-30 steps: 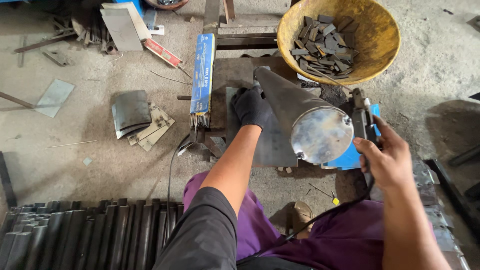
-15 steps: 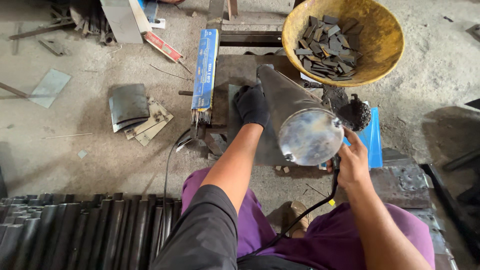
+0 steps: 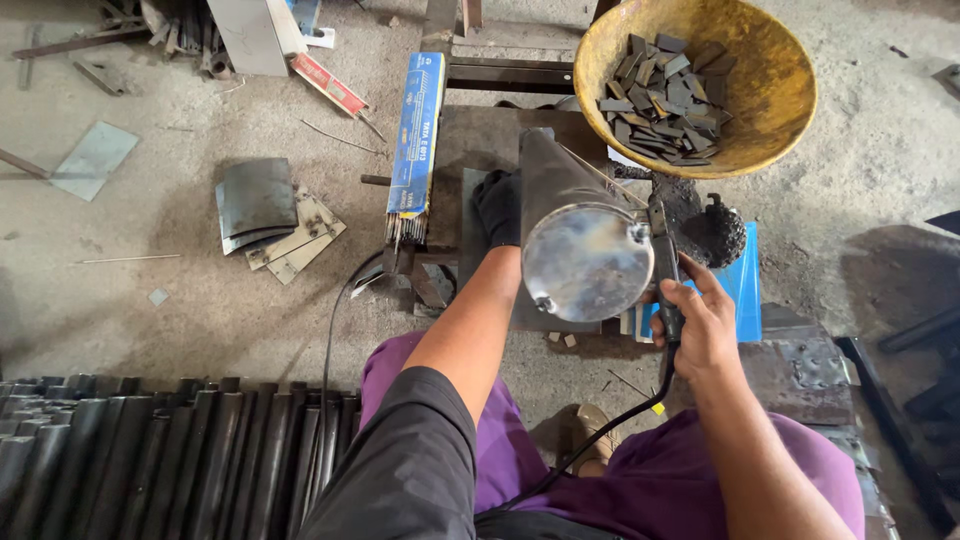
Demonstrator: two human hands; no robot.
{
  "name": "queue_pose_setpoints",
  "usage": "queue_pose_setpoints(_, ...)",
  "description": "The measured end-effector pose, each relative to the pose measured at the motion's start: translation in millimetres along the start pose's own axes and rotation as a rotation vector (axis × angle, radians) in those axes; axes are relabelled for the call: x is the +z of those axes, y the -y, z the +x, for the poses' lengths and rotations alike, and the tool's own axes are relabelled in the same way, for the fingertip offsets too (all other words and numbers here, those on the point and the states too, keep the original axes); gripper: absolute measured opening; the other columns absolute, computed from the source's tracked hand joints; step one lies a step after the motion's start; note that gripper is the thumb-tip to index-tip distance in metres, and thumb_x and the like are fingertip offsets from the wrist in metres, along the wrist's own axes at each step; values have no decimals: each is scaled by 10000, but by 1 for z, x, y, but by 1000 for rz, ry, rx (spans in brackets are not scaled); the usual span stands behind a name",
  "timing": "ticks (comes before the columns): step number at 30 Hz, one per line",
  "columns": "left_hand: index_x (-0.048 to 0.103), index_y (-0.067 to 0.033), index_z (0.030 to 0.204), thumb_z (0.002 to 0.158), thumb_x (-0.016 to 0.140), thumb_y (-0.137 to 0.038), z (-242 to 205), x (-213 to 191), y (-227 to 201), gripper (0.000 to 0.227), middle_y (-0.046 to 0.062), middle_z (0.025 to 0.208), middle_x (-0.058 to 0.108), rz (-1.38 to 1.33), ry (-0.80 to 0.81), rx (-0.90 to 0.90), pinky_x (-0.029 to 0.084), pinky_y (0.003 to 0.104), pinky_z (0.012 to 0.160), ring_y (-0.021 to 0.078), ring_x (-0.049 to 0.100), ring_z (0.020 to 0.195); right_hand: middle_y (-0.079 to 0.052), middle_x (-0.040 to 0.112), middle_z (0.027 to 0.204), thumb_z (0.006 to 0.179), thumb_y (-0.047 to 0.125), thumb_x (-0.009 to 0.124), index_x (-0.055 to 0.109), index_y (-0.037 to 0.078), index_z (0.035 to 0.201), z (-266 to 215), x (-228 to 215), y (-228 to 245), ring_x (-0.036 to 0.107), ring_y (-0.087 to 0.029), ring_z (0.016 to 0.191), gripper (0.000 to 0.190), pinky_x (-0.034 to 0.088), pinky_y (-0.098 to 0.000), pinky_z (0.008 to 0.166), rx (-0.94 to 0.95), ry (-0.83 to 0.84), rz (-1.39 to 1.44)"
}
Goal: The person sits on the floor and welds a circular metal cap onto the end of a long metal pipe using a handheld welding torch. They repeat this process with another pipe, positioning the cap and applying the weld while sparks fly. The person also handles a metal sheet and places the finished pipe assembly on the floor.
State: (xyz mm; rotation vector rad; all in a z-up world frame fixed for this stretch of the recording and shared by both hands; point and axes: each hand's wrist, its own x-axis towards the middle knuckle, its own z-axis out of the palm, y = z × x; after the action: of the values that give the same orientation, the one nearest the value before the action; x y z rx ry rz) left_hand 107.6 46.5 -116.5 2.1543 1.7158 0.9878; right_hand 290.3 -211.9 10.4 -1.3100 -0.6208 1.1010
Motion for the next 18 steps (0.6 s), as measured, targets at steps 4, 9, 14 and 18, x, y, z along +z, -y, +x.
queue_pose_setpoints(4, 708, -182, 995, 873, 637, -251, -6, 1, 1, 157, 98, 993, 696, -33, 18, 10, 482, 466, 862, 316, 647, 1007, -114, 687, 843, 877, 150, 641, 499, 21, 1483, 0, 0, 0, 584, -169, 502, 636, 430, -298, 401, 24, -8, -19)
queue_pose_setpoints(9, 692, -183, 1022, 865, 640, -270, -24, -14, -23, 186, 100, 1022, 682, -117, 46, 94, 471, 474, 876, 322, 636, 1027, -106, 681, 842, 886, 160, 648, 503, 13, 1491, 1, 0, -4, 569, -166, 496, 639, 416, -298, 393, 14, -9, -29)
queue_pose_setpoints(14, 675, -184, 1048, 857, 642, -289, -22, -19, -34, 220, 102, 1051, 667, -145, 52, 140, 460, 481, 890, 327, 625, 1046, -103, 678, 831, 892, 166, 651, 499, 1, 1497, 0, 4, -5, 570, -155, 500, 645, 421, -290, 398, -7, -18, -18)
queue_pose_setpoints(18, 661, -185, 1069, 851, 645, -304, -21, -16, -23, 250, 103, 1074, 656, -137, 57, 141, 451, 488, 901, 332, 616, 1062, -117, 683, 816, 891, 166, 654, 499, -12, 1491, -3, 10, -3, 565, -157, 491, 645, 425, -288, 399, 8, 19, -25)
